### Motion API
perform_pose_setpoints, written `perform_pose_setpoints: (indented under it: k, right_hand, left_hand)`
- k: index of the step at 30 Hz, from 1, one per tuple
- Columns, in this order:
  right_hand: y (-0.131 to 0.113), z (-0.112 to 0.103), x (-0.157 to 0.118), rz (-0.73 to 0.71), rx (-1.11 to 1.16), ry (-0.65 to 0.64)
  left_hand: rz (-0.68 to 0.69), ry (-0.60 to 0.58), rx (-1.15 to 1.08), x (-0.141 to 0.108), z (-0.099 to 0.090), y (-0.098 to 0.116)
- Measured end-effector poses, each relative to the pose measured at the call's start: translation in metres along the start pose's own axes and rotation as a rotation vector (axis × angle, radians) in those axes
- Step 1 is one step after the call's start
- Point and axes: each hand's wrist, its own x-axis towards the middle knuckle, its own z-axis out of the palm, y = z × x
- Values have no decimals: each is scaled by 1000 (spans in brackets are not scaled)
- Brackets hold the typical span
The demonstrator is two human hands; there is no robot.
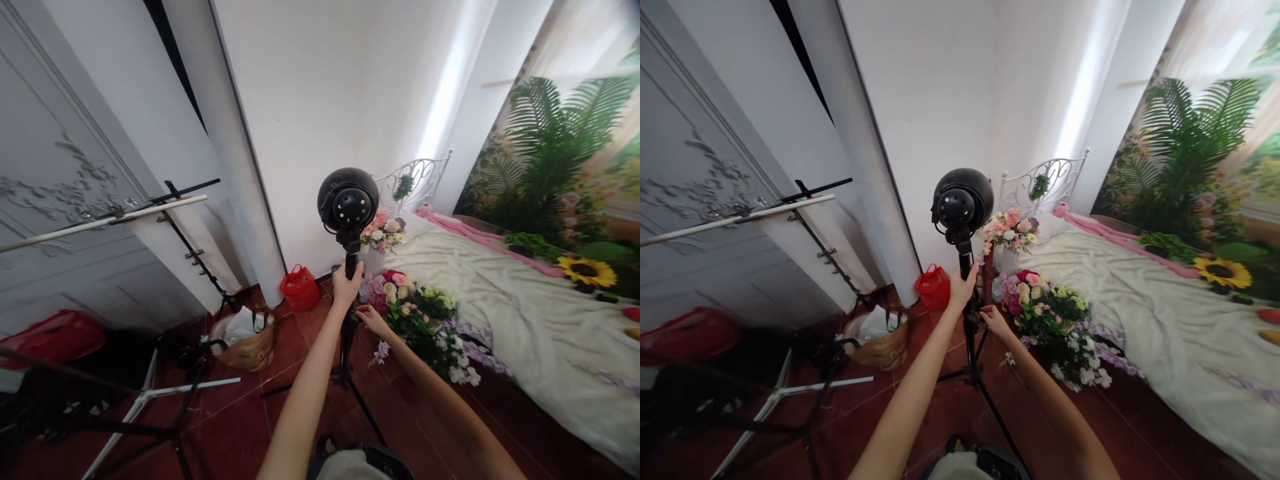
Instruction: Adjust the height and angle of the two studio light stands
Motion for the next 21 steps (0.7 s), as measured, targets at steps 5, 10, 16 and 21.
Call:
perform_pose_setpoints:
  k: [5,10,16,21]
  right_hand:
    - [4,-7,-19,-336,162,8]
    - [6,-12,-39,-366,-31,41]
    - [-8,7,-39,-602,-384,137]
    - [-20,47,-27,-615,-269,258]
  left_hand:
    - [-12,-16,-17,-2,-1,-3]
    - [-52,-60,-60,1,-1,-4]
    - [-35,-256,-254,1,-21,11]
    - [-105,-170,-357,-1,-46,-14]
